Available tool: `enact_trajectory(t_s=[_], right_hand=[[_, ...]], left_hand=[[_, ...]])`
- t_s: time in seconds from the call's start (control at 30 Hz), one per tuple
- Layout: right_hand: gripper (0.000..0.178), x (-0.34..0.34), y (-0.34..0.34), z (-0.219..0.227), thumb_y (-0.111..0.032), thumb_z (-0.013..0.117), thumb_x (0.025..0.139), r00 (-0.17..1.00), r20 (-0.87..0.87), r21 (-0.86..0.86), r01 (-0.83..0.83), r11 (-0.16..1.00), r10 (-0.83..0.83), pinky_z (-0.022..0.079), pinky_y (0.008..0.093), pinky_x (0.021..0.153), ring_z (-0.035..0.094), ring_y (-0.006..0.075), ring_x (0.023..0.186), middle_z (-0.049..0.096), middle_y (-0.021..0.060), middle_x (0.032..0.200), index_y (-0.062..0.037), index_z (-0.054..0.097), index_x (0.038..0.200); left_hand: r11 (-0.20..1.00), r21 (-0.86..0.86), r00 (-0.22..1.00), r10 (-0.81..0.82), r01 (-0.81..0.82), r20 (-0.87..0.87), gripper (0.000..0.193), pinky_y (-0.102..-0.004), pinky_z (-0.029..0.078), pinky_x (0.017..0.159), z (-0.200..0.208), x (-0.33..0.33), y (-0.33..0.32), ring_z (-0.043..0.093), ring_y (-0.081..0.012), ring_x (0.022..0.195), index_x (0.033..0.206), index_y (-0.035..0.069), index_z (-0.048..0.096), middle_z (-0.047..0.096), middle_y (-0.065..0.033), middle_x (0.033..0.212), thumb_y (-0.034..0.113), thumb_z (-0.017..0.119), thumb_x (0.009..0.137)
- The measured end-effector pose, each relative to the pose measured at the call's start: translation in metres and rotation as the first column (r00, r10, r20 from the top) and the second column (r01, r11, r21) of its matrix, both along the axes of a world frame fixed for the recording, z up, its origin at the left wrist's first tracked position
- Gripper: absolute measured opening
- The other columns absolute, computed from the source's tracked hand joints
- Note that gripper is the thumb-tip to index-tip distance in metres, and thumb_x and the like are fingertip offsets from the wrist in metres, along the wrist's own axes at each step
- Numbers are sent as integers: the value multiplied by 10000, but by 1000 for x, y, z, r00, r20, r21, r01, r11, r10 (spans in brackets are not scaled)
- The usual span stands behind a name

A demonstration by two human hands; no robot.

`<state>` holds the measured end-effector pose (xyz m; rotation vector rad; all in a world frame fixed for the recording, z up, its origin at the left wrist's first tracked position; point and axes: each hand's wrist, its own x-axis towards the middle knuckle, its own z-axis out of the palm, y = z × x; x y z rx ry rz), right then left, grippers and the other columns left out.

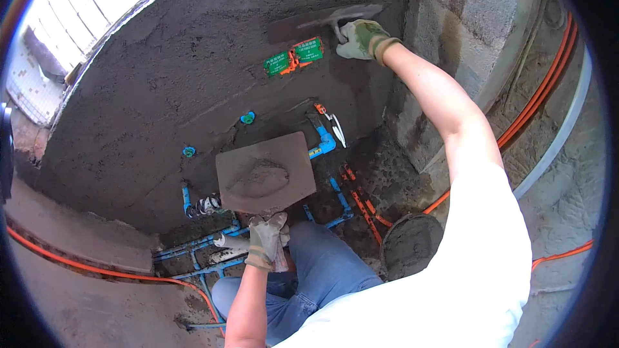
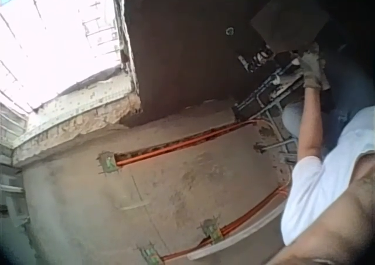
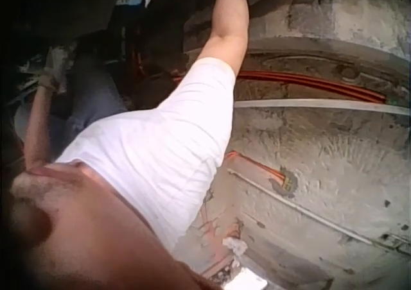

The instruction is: Applying and smoothing cement plaster onto a wall and ceiling corner using a trowel and hawk.

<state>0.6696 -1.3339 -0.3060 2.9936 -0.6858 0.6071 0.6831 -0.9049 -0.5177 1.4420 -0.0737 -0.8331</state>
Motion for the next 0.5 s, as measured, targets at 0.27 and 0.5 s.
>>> enact_trajectory(t_s=[0.27,0.5], right_hand=[[279,32,-33,53,-310,662,645,998,42,309,-56,949,46,493,364,622,598,216,640,642,87,683,-43,650,726],[387,-19,-10,28,-405,665,752,912,409,183,-108,977,24,475,375,565,591,240,590,612,154,637,-27,638,671]], left_hand=[[993,77,996,-89,86,32,208,-254,430,408,5,0,-4,536,-130,461,862,42,604,586,-54,635,241,663,858],[997,53,997,-62,59,51,153,-269,387,395,18,-7,-23,500,-138,462,878,62,556,532,-48,627,178,651,853]])
